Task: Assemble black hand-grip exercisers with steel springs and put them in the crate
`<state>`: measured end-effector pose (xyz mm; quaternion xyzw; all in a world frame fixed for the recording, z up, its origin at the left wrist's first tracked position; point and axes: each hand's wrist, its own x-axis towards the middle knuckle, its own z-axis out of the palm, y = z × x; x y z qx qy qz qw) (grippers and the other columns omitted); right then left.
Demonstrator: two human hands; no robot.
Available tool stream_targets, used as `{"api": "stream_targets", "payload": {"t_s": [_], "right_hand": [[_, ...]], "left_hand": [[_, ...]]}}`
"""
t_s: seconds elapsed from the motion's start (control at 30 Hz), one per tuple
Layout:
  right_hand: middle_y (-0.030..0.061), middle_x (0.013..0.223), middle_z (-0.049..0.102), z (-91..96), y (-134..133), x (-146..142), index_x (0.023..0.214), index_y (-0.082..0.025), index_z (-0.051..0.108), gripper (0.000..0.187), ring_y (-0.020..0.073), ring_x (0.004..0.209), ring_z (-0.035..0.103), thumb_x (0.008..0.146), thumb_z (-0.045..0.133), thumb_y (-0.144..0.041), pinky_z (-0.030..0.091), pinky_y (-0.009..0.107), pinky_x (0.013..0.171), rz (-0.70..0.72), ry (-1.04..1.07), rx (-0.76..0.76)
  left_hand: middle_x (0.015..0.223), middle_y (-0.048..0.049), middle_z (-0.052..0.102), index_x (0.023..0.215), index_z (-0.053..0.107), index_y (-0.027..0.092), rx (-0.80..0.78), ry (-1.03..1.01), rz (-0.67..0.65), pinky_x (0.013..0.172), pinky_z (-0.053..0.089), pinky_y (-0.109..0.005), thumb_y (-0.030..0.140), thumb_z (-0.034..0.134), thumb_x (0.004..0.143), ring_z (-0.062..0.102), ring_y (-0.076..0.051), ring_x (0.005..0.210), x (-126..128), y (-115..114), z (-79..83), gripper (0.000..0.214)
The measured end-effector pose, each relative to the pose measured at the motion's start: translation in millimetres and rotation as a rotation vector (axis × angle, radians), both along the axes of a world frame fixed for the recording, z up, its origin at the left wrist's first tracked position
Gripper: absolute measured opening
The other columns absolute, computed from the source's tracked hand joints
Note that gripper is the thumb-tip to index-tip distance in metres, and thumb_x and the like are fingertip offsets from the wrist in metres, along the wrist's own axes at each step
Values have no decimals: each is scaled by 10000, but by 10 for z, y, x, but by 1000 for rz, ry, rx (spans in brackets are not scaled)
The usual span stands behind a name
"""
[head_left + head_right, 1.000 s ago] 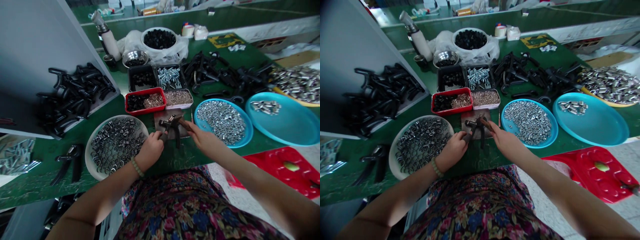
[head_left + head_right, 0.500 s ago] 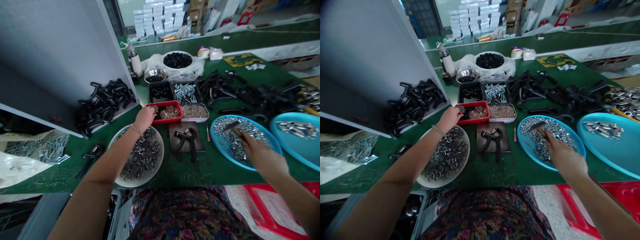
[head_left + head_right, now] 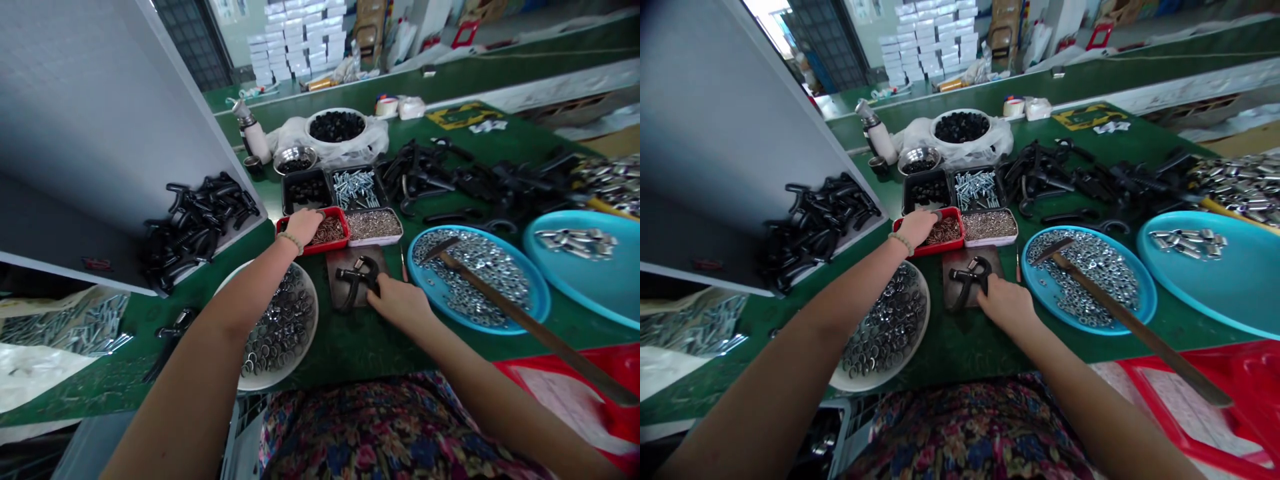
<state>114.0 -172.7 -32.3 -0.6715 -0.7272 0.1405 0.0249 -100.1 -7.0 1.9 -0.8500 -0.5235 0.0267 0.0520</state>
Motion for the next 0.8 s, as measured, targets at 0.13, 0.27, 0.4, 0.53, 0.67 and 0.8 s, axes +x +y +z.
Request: {"api": "stream_targets", "payload": {"t_s": [0.13, 0.27, 0.4, 0.53, 0.67, 0.8], "right_hand": [[7, 669, 608, -41, 1, 186, 967, -197, 444, 261, 155, 475, 567, 817, 541, -387, 402, 260, 441, -170, 619, -106], [-130, 503, 433, -100, -117, 250, 1059, -229, 387, 437, 51, 295, 295, 776, 615, -472, 207, 167, 313, -283, 1318, -340], [-119, 505, 416, -130, -220, 265, 852, -224, 401, 351, 26, 299, 299, 778, 651, -459, 221, 150, 314, -335, 1693, -396], [-104, 474, 408, -99, -259, 331, 836, -210, 458, 306, 35, 287, 313, 848, 566, -496, 248, 160, 314, -330, 1886, -355], [-111, 434, 375, -71, -251, 330, 853, -198, 524, 314, 22, 260, 226, 860, 548, -511, 183, 153, 289, -314, 1958, -433], [-106, 405, 352, -60, -251, 240, 696, -188, 487, 384, 18, 245, 222, 850, 554, -533, 167, 152, 276, -296, 1970, -599]], "left_hand": [[1009, -145, 648, 992, 655, 119, 4, -14, 6, 881, 430, -335, 112, 398, 908, 583, -225, 991, -11, 14, -79, 271], [1065, -147, 632, 1009, 657, 122, 3, -66, 44, 893, 440, -343, 121, 433, 893, 587, -230, 1002, -4, 18, -129, 252], [1045, -159, 648, 976, 662, 106, 17, -146, 105, 934, 437, -386, 119, 426, 902, 588, -250, 1035, 35, 30, -45, 247], [1044, -122, 660, 1040, 639, 116, -144, -709, 178, 872, 494, -330, 177, 496, 893, 640, -188, 917, 97, -326, 65, 214], [867, -14, 675, 959, 664, 158, -792, -1720, 273, 695, 533, -217, 208, 690, 767, 633, -83, 668, 249, -1030, 38, 200], [686, 25, 631, 826, 676, 135, -1099, -2044, 375, 535, 492, -138, 162, 781, 673, 558, -33, 519, 418, -1464, -30, 188]]}}
